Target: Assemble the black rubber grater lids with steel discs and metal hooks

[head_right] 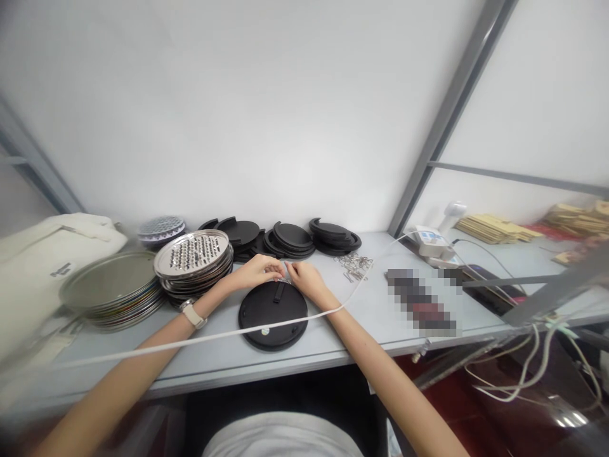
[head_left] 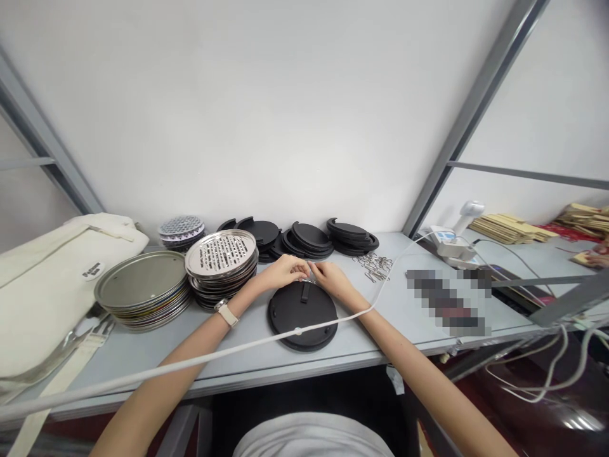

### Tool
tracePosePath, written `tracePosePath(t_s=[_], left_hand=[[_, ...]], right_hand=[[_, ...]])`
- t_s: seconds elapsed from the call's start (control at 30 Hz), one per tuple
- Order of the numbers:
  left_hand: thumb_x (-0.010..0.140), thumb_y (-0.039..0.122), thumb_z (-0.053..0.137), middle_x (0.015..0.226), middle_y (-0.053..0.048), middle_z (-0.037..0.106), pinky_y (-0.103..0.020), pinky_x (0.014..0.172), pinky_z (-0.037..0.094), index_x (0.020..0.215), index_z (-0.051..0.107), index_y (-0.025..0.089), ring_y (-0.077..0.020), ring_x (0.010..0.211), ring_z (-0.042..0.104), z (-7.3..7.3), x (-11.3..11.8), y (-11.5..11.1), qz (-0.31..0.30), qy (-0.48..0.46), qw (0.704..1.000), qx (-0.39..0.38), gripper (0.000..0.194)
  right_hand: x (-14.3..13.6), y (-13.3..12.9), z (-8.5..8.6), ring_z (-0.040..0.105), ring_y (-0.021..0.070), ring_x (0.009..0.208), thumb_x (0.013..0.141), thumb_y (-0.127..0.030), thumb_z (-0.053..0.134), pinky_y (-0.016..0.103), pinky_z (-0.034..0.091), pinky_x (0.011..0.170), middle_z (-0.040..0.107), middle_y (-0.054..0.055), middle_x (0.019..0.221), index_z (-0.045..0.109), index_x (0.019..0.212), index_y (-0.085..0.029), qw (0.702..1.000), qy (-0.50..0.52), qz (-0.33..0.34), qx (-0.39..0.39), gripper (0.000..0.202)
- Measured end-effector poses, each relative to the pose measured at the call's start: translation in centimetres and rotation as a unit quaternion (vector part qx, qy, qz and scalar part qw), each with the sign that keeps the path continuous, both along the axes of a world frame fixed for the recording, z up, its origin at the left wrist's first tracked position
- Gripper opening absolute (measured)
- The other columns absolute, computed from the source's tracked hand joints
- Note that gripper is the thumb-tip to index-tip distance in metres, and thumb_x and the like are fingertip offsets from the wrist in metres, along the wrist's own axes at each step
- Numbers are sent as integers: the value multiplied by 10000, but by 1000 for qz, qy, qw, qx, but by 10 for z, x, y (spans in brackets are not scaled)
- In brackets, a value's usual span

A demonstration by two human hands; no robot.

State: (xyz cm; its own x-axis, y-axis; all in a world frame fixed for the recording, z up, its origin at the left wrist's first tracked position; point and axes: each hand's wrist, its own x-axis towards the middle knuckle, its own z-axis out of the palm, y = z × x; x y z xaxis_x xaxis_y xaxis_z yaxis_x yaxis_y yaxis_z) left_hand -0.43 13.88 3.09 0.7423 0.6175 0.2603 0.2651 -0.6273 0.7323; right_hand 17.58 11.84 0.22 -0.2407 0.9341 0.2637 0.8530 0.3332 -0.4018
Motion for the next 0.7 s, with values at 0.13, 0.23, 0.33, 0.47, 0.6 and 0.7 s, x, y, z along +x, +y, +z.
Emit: tracePosePath(t_s=[0.13,0.23,0.33,0.47,0.6,0.7], left_hand=[[786,167,567,780,-55,692,-237,713,478,835,678,110,-150,726,636,2,0,-1,-13,-7,1000,-13,133],[778,136,571,786,-46,695,-228,716,471,828,687,116,-144,733,635,2,2,-1,-21,-5,1000,5,128],[777,119,571,790,-41,695,-224,712,467,831,689,120,-140,731,632,2,3,-2,-18,-6,1000,15,130],[791,138,573,818,-49,697,-224,708,460,857,688,124,-142,746,628,3,3,-2,-8,-10,1000,23,133],[808,167,568,843,-59,698,-237,728,458,884,685,125,-151,779,627,3,2,-1,-4,-3,1000,11,146],[815,182,561,860,-64,695,-246,746,461,895,680,124,-157,803,625,3,1,-1,-4,-7,1000,2,155]], right_hand=[[0,-3,2,591,142,682,965,-333,304,222,317,608,681,93,777,637,832,-146,1000,-7,19,0,404],[0,-3,2,592,138,681,953,-302,354,217,317,606,685,75,791,641,850,-160,999,-16,41,-3,336],[1,-2,1,589,135,666,953,-294,353,216,315,598,686,70,785,644,831,-161,999,-20,48,-5,342],[1,-1,-1,588,135,650,957,-299,339,214,317,593,685,71,769,645,823,-156,999,-19,48,-8,364],[1,-1,-1,596,138,665,960,-303,338,211,321,594,688,73,784,644,846,-154,998,-20,50,-12,359],[0,-1,-1,598,138,670,967,-301,318,210,327,603,688,73,792,642,857,-155,999,-22,47,-14,372]])
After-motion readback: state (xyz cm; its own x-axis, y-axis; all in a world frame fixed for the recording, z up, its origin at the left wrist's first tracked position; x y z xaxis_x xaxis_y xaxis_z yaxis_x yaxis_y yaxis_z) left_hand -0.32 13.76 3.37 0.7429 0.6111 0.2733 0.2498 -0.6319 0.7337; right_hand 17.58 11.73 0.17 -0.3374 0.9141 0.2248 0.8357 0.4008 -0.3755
